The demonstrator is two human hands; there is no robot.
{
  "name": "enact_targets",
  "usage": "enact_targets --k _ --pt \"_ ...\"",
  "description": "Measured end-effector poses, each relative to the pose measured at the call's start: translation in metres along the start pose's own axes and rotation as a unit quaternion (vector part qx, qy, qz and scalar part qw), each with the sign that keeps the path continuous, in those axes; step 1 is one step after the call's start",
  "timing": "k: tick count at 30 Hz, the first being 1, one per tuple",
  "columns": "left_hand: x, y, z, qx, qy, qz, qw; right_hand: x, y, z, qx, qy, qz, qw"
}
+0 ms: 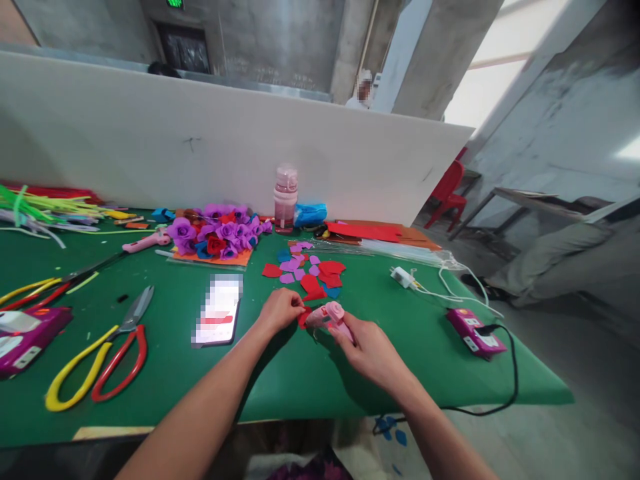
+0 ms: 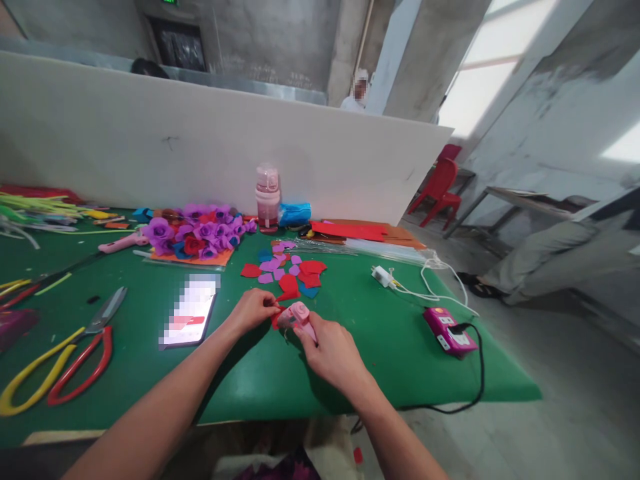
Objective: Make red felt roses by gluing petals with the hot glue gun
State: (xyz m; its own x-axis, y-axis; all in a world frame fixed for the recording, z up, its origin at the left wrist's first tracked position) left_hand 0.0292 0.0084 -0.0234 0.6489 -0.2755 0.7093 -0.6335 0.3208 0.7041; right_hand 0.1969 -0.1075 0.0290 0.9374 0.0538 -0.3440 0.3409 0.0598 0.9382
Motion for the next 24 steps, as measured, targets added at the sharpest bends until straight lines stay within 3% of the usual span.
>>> enact_targets --k 24 --pt "0.0019 0.0007 0.0006 0.002 0.001 -0.003 1.0 0.0008 -0.0001 -0.0014 -0.006 0.002 -0.003 1.0"
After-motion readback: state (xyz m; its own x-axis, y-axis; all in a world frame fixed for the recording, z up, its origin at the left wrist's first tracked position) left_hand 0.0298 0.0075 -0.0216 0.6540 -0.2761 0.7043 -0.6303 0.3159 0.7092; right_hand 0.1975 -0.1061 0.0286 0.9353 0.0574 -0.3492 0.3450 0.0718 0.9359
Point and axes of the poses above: each hand's wrist, its own z-axis away from the middle knuckle, its own y-axis out of the back of the hand, x = y × z, the point moved 1 cm from there along -z, towards the middle knuckle, and after that the axes turned 9 degrees about z, right-handed, at the moved point
